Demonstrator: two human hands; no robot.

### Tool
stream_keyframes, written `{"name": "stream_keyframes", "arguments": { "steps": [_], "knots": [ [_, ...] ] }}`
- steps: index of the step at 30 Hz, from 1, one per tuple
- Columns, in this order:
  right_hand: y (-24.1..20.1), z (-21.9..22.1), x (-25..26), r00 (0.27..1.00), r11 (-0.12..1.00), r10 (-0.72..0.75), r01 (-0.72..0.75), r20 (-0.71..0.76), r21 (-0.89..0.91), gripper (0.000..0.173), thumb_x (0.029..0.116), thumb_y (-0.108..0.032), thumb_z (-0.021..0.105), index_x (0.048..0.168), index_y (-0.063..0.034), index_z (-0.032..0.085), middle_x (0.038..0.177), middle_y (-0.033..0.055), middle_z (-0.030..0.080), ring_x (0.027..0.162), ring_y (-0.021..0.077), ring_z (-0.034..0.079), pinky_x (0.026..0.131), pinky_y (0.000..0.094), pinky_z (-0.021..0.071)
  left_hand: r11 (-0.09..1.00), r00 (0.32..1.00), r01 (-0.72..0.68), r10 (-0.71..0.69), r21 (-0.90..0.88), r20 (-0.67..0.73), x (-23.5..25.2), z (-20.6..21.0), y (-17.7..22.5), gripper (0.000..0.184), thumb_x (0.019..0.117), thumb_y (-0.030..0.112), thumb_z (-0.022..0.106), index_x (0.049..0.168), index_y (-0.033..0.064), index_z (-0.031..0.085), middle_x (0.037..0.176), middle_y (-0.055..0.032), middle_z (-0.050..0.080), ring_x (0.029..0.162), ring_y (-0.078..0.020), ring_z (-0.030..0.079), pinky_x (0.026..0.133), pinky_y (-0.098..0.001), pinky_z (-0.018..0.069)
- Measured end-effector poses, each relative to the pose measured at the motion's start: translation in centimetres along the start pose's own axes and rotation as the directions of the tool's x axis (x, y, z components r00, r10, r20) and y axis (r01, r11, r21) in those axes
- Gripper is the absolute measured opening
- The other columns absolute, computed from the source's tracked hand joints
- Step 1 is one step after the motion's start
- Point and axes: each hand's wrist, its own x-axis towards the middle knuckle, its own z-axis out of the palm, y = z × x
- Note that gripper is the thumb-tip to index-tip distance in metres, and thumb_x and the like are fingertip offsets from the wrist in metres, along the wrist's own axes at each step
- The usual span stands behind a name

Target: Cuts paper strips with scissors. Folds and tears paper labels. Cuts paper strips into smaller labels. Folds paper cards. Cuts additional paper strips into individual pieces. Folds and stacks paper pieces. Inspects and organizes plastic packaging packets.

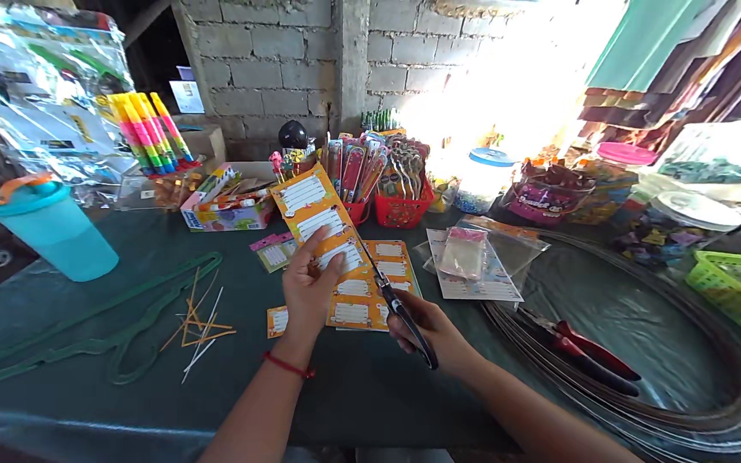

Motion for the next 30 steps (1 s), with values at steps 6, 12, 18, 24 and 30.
{"name": "stream_keyframes", "arguments": {
  "steps": [6,12,18,24,30],
  "knots": [
    [-0.1,0.1,0.0,1.000,1.000,-0.005,0.005,0.000,0.005,0.056,0.0978,-0.030,0.063,0.141,0.0017,0.045,0.081,-0.0109,0.059,0.065,-0.0033,0.058,0.060,0.0138,0.0512,1.000,1.000,-0.009,0.009,-0.009,0.010,-0.1,0.0,0.0,0.049,0.0895,-0.008,0.067,0.138,-0.0044,0.056,0.119,-0.0068,0.070,0.094,-0.0093,0.072,0.081,-0.0260,0.0622],
    [0.1,0.1,0.0,1.000,1.000,-0.013,0.013,0.002,-0.009,0.056,0.0981,-0.030,0.063,0.141,0.0014,0.045,0.081,-0.0107,0.059,0.065,-0.0031,0.059,0.060,0.0137,0.0512,1.000,1.000,-0.017,0.017,-0.024,0.007,-0.1,0.1,-0.1,0.050,0.0889,-0.008,0.067,0.137,-0.0048,0.056,0.119,-0.0072,0.070,0.095,-0.0097,0.072,0.082,-0.0263,0.0622],
    [0.1,0.1,0.0,1.000,1.000,-0.017,0.017,0.002,-0.002,0.056,0.0983,-0.029,0.063,0.141,0.0018,0.045,0.081,-0.0108,0.059,0.065,-0.0031,0.058,0.060,0.0135,0.0509,0.999,1.000,-0.021,0.021,-0.031,0.006,-0.1,0.1,-0.2,0.049,0.0895,-0.008,0.066,0.137,-0.0044,0.056,0.121,-0.0076,0.069,0.096,-0.0102,0.072,0.083,-0.0269,0.0621],
    [0.6,0.3,0.0,0.998,0.997,-0.062,0.061,0.013,0.056,0.063,0.0977,-0.033,0.064,0.143,0.0040,0.041,0.084,-0.0105,0.058,0.068,-0.0034,0.059,0.062,0.0136,0.0515,0.993,0.996,-0.091,0.089,0.069,0.030,-0.4,0.2,0.0,0.047,0.0891,-0.003,0.069,0.134,-0.0071,0.057,0.119,-0.0081,0.069,0.094,-0.0051,0.071,0.080,-0.0215,0.0606],
    [1.1,0.3,0.1,0.989,0.987,-0.145,0.143,0.022,0.067,0.071,0.0971,-0.040,0.065,0.144,0.0061,0.039,0.088,-0.0106,0.059,0.072,-0.0045,0.058,0.065,0.0124,0.0508,0.988,0.988,-0.155,0.154,0.030,0.029,-0.4,0.0,-0.4,0.024,0.0965,0.001,0.060,0.119,-0.0045,0.069,0.101,-0.0002,0.069,0.081,-0.0001,0.065,0.072,-0.0166,0.0566]
  ]
}}
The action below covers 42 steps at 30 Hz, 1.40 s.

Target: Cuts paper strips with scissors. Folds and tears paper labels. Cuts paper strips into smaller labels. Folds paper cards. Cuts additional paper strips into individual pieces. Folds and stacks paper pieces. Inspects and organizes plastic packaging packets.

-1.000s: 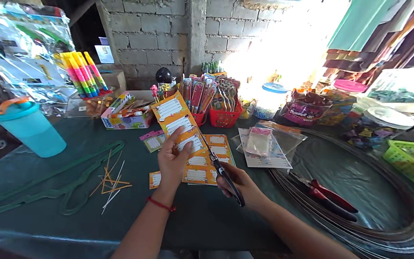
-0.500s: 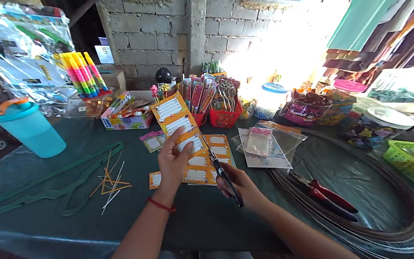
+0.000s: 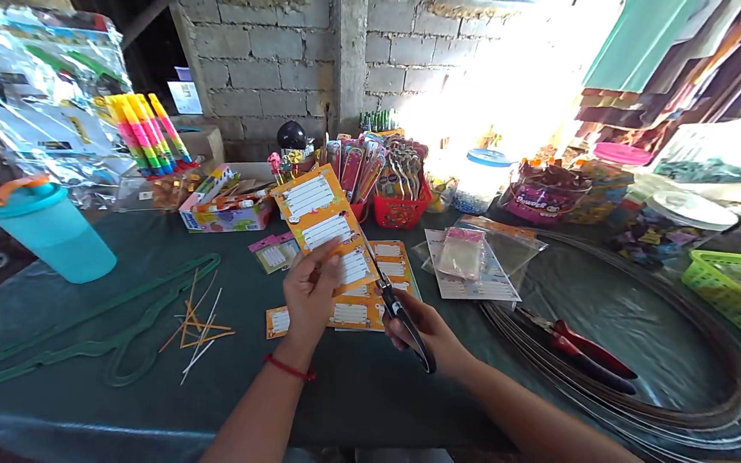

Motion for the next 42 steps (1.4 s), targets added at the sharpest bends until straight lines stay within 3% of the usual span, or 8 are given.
{"name": "stream_keyframes", "arguments": {
  "steps": [2,10,15,19,21,28,42],
  "knots": [
    [0.1,0.0,0.0,1.000,1.000,-0.020,0.020,0.003,0.002,0.072,0.0969,-0.042,0.065,0.144,0.0066,0.039,0.089,-0.0104,0.060,0.073,-0.0049,0.058,0.065,0.0123,0.0507,0.999,1.000,0.016,-0.016,-0.038,0.009,0.1,-0.1,0.0,0.028,0.0949,0.000,0.063,0.122,-0.0045,0.066,0.102,-0.0005,0.068,0.077,-0.0011,0.066,0.069,-0.0177,0.0579],
    [0.7,-0.3,0.1,0.996,0.997,-0.080,0.081,0.032,-0.016,0.075,0.0975,-0.048,0.062,0.144,0.0063,0.039,0.091,-0.0094,0.060,0.076,-0.0037,0.058,0.067,0.0135,0.0511,0.998,0.998,0.063,-0.063,-0.023,0.002,0.0,0.1,0.4,0.039,0.0917,-0.003,0.063,0.131,-0.0061,0.061,0.115,-0.0073,0.067,0.083,-0.0041,0.069,0.073,-0.0198,0.0600],
    [0.5,-0.3,0.2,0.998,0.998,-0.054,0.054,0.022,-0.026,0.075,0.0966,-0.047,0.063,0.144,0.0058,0.039,0.091,-0.0101,0.060,0.076,-0.0044,0.058,0.067,0.0128,0.0506,0.999,0.999,0.045,-0.045,-0.031,0.006,0.1,0.1,0.5,0.040,0.0909,-0.005,0.064,0.131,-0.0079,0.060,0.114,-0.0070,0.067,0.082,-0.0034,0.069,0.073,-0.0193,0.0600],
    [0.3,-0.3,0.2,0.998,0.998,-0.056,0.056,0.006,-0.038,0.071,0.0968,-0.044,0.063,0.142,0.0055,0.040,0.090,-0.0114,0.060,0.074,-0.0055,0.058,0.066,0.0120,0.0501,0.997,0.998,0.059,-0.058,0.044,-0.018,0.1,0.6,1.5,0.035,0.0895,-0.002,0.065,0.121,-0.0150,0.059,0.099,-0.0054,0.072,0.070,0.0001,0.068,0.063,-0.0166,0.0586],
    [0.2,-0.3,0.1,0.999,0.998,-0.040,0.039,-0.006,-0.047,0.071,0.0968,-0.043,0.064,0.142,0.0057,0.040,0.090,-0.0112,0.060,0.073,-0.0054,0.057,0.066,0.0119,0.0501,0.997,0.999,0.053,-0.052,0.058,-0.016,0.1,0.7,1.5,0.035,0.0898,-0.002,0.066,0.121,-0.0161,0.060,0.100,-0.0077,0.072,0.072,-0.0016,0.069,0.064,-0.0175,0.0595],
    [-0.1,-0.4,0.2,0.999,0.996,-0.020,0.017,-0.029,-0.084,0.071,0.0962,-0.044,0.064,0.142,0.0058,0.042,0.088,-0.0112,0.059,0.071,-0.0063,0.057,0.064,0.0116,0.0497,0.999,0.998,0.052,-0.052,0.007,0.027,-0.1,0.1,0.7,0.040,0.0909,-0.004,0.065,0.131,-0.0080,0.061,0.116,-0.0089,0.066,0.081,-0.0016,0.068,0.070,-0.0162,0.0587],
    [-0.2,-0.7,0.2,0.999,0.996,0.006,-0.010,-0.038,-0.089,0.070,0.0953,-0.042,0.066,0.142,0.0046,0.044,0.084,-0.0118,0.058,0.068,-0.0060,0.056,0.062,0.0121,0.0489,0.996,0.997,0.079,-0.080,0.038,0.024,0.1,0.1,0.8,0.040,0.0909,-0.003,0.066,0.130,-0.0084,0.061,0.111,-0.0104,0.065,0.076,-0.0016,0.067,0.065,-0.0155,0.0578]
  ]
}}
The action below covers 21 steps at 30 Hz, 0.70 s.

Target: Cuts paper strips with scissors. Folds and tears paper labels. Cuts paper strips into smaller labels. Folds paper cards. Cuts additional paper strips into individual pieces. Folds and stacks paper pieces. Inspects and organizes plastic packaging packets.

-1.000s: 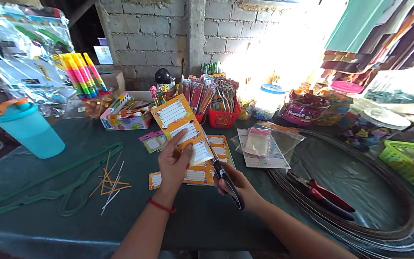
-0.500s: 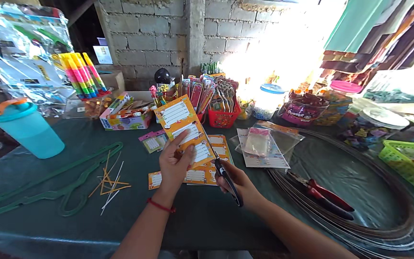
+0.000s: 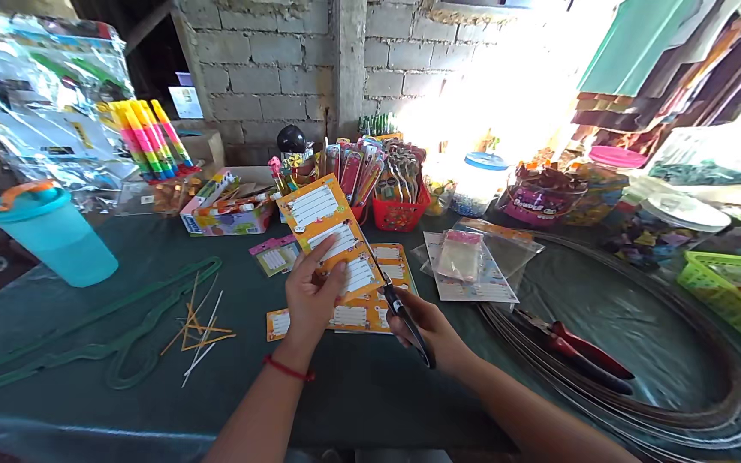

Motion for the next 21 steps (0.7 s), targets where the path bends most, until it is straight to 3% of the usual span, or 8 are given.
{"name": "stream_keyframes", "arguments": {
  "steps": [4,15,19,21],
  "knots": [
    [-0.14,0.06,-0.01,1.000,1.000,0.008,-0.008,0.003,0.005,0.066,0.0964,-0.038,0.065,0.142,0.0042,0.043,0.083,-0.0119,0.058,0.067,-0.0055,0.056,0.061,0.0125,0.0490,1.000,1.000,-0.003,0.003,-0.004,0.003,-0.03,0.03,0.06,0.040,0.0912,-0.003,0.065,0.130,-0.0086,0.061,0.115,-0.0104,0.065,0.080,-0.0016,0.068,0.069,-0.0159,0.0584],
    [-0.17,-0.11,0.03,1.000,0.999,0.020,-0.020,0.003,-0.025,0.059,0.0974,-0.030,0.064,0.142,0.0033,0.045,0.083,-0.0114,0.059,0.066,-0.0056,0.056,0.060,0.0124,0.0496,0.999,1.000,0.012,-0.012,-0.031,0.004,-0.05,0.00,0.09,0.042,0.0907,-0.003,0.064,0.132,-0.0089,0.060,0.111,-0.0091,0.066,0.074,-0.0012,0.067,0.065,-0.0158,0.0578],
    [-0.25,0.09,-0.01,0.999,1.000,0.025,-0.025,-0.029,-0.001,0.058,0.0970,-0.033,0.065,0.138,0.0024,0.047,0.082,-0.0117,0.058,0.066,-0.0051,0.057,0.061,0.0126,0.0498,0.996,0.997,0.074,-0.072,-0.055,0.042,-0.10,0.02,0.32,0.042,0.0920,-0.003,0.064,0.133,-0.0071,0.059,0.109,-0.0082,0.067,0.065,-0.0007,0.064,0.055,-0.0149,0.0554],
    [-0.24,0.11,-0.03,0.999,1.000,0.019,-0.020,-0.045,-0.001,0.059,0.0966,-0.036,0.065,0.137,0.0026,0.047,0.083,-0.0117,0.059,0.066,-0.0051,0.057,0.061,0.0127,0.0503,0.995,0.994,0.086,-0.082,-0.050,0.066,-0.23,0.12,0.38,0.041,0.0921,-0.003,0.065,0.133,-0.0069,0.060,0.113,-0.0093,0.067,0.066,-0.0006,0.065,0.056,-0.0149,0.0556]
  ]
}}
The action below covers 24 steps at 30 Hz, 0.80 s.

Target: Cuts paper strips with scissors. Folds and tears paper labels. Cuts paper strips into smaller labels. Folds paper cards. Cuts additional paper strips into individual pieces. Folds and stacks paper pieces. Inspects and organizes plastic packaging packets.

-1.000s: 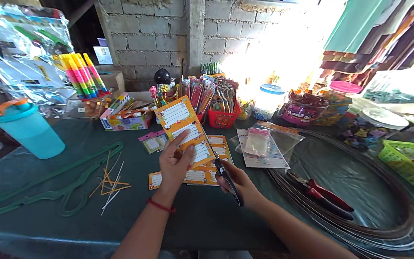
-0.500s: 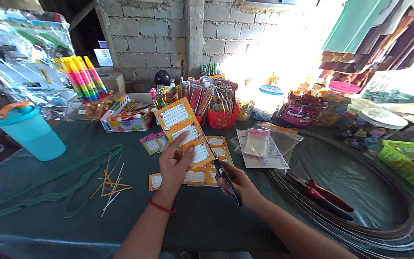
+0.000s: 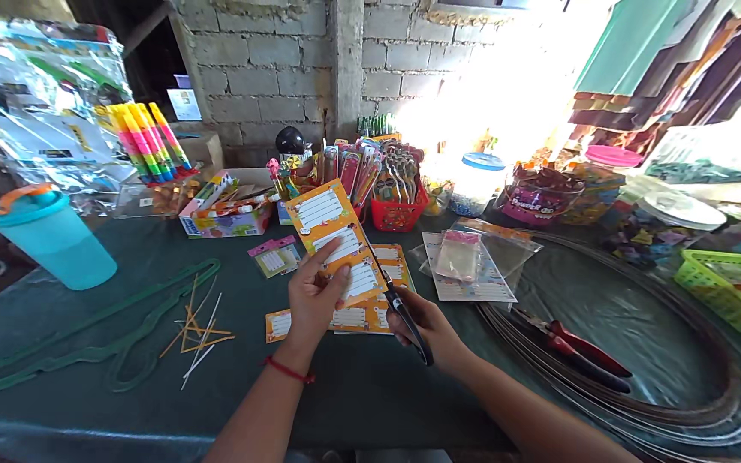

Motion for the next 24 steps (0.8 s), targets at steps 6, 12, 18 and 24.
{"name": "stream_keyframes", "arguments": {
  "steps": [6,12,18,24],
  "knots": [
    [-0.06,-0.05,0.04,1.000,1.000,-0.001,0.001,-0.009,-0.008,0.058,0.0968,-0.034,0.064,0.138,0.0027,0.046,0.083,-0.0115,0.059,0.067,-0.0048,0.058,0.062,0.0131,0.0507,0.999,1.000,-0.005,0.005,0.034,0.017,-0.07,0.16,-0.16,0.040,0.0921,-0.001,0.066,0.131,-0.0077,0.061,0.117,-0.0118,0.065,0.070,-0.0007,0.065,0.060,-0.0148,0.0563],
    [-0.18,0.06,0.07,1.000,1.000,-0.005,0.005,-0.015,-0.006,0.054,0.0979,-0.029,0.063,0.138,0.0033,0.046,0.082,-0.0112,0.060,0.066,-0.0048,0.058,0.061,0.0128,0.0509,1.000,1.000,-0.008,0.008,0.012,0.019,-0.03,0.15,-0.24,0.041,0.0921,-0.001,0.066,0.132,-0.0080,0.060,0.116,-0.0115,0.064,0.068,-0.0004,0.064,0.059,-0.0147,0.0561],
    [-0.16,0.07,-0.01,1.000,1.000,-0.002,0.002,-0.020,0.020,0.053,0.0978,-0.029,0.064,0.137,0.0032,0.047,0.082,-0.0112,0.060,0.066,-0.0045,0.058,0.061,0.0132,0.0511,1.000,1.000,-0.001,0.000,0.004,0.029,-0.13,0.27,-0.06,0.040,0.0916,-0.003,0.065,0.131,-0.0085,0.061,0.118,-0.0124,0.064,0.068,-0.0005,0.065,0.057,-0.0145,0.0560],
    [-0.18,0.09,0.04,1.000,1.000,-0.004,0.005,-0.028,0.019,0.055,0.0980,-0.031,0.064,0.138,0.0027,0.046,0.081,-0.0114,0.059,0.065,-0.0046,0.057,0.061,0.0131,0.0507,1.000,0.999,0.005,-0.005,-0.010,0.047,-0.20,0.32,-0.15,0.041,0.0917,-0.003,0.065,0.131,-0.0087,0.060,0.119,-0.0127,0.064,0.072,-0.0020,0.067,0.061,-0.0155,0.0575]
  ]
}}
